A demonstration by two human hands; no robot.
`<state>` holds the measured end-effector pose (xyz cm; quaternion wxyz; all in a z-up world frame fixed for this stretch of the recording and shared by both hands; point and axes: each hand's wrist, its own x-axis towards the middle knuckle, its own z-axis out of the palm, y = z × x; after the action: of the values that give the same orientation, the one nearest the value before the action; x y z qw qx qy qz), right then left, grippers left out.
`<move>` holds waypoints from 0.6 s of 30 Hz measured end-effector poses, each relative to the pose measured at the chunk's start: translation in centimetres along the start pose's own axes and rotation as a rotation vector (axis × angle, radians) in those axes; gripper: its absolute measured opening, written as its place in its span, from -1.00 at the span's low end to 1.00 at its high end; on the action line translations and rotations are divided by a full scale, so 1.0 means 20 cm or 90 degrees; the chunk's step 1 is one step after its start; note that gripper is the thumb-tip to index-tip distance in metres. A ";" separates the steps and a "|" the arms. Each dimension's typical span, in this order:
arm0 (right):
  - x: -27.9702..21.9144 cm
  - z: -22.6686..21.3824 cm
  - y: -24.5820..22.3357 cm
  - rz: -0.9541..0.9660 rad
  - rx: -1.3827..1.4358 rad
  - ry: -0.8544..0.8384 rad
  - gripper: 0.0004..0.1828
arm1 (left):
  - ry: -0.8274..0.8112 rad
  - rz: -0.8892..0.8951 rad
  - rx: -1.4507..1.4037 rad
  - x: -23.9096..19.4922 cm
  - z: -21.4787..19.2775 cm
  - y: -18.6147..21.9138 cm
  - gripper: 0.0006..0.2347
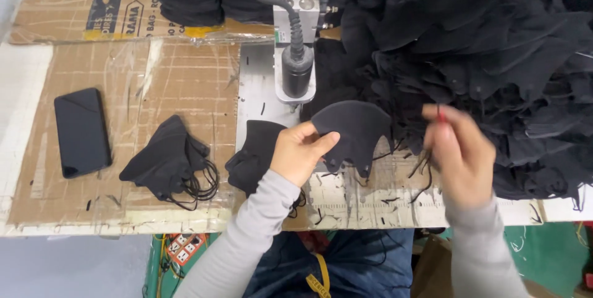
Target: The recorder is using small hand nippers to trim threads or excess material from black face masks at a factory workstation.
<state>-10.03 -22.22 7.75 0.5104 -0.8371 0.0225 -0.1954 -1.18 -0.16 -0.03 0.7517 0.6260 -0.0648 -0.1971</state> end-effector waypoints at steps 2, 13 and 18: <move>-0.16 0.03 0.07 0.004 0.098 -0.056 -0.72 | 0.057 -0.002 -0.042 -0.05 0.01 0.00 -0.83; -0.30 0.23 -0.04 -0.120 -0.225 -0.142 -0.61 | 0.051 0.007 -0.121 -0.19 0.08 0.04 -0.84; -0.37 0.20 -0.01 -0.152 -0.231 -0.135 -0.62 | 0.038 -0.024 -0.117 -0.28 0.09 -0.02 -0.85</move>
<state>-15.45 -17.05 4.02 0.3246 -0.9276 -0.0957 -0.1583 -6.98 0.31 0.82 0.8035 0.5612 -0.0124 -0.1980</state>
